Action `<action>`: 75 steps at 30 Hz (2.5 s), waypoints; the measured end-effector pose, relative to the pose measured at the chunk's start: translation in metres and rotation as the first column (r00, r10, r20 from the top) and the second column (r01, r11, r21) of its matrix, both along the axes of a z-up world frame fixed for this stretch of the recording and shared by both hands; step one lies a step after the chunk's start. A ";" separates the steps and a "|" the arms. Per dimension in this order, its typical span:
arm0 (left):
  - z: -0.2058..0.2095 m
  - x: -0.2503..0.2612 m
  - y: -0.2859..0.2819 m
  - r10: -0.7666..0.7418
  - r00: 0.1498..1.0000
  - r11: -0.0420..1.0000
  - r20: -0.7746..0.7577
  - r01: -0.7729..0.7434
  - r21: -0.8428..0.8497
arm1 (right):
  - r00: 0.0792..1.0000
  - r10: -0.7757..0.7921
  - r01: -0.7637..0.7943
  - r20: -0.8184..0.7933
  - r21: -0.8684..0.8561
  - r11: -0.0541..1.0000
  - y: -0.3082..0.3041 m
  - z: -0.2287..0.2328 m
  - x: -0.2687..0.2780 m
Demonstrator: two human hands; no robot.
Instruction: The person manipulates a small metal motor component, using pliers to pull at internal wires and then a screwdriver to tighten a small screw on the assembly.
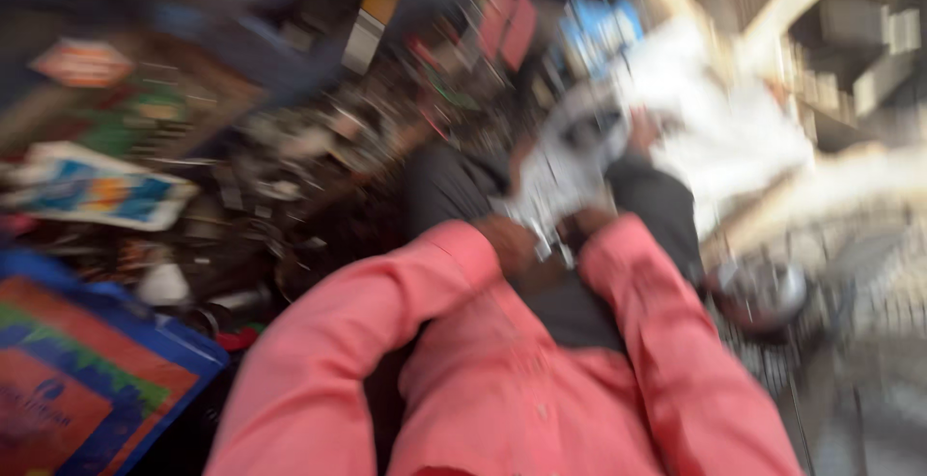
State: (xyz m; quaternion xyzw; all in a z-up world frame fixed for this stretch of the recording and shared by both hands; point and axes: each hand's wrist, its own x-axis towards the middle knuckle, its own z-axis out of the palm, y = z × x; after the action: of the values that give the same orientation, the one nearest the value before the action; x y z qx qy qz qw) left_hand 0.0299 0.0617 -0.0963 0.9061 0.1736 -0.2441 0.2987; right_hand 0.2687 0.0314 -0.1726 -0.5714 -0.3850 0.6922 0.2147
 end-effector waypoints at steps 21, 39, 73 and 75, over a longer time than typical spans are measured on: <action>-0.042 0.037 -0.025 0.830 0.031 0.346 0.557 -0.812 -0.470 | 0.998 0.034 -0.028 -0.043 0.128 0.991 -0.035 0.087 -0.008; -0.060 0.031 -0.005 0.969 0.179 0.240 0.169 -0.545 -0.803 | 0.809 -0.462 0.502 -0.364 0.019 0.865 -0.045 0.087 -0.014; 0.053 -0.019 -0.061 0.931 0.222 0.360 0.290 -0.697 -0.620 | 0.960 -0.247 0.272 0.135 -0.215 0.938 -0.041 0.075 -0.039; 0.052 -0.020 -0.069 0.890 0.267 0.438 0.370 -0.729 -0.526 | 0.888 0.055 0.008 0.456 -0.134 0.991 -0.043 0.073 -0.035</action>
State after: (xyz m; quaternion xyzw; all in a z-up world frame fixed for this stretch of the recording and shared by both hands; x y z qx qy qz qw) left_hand 0.0096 -0.0071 -0.0439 0.6627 0.4773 0.2282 0.5301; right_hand 0.2342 -0.0111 -0.0995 -0.7270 -0.3848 0.5643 0.0709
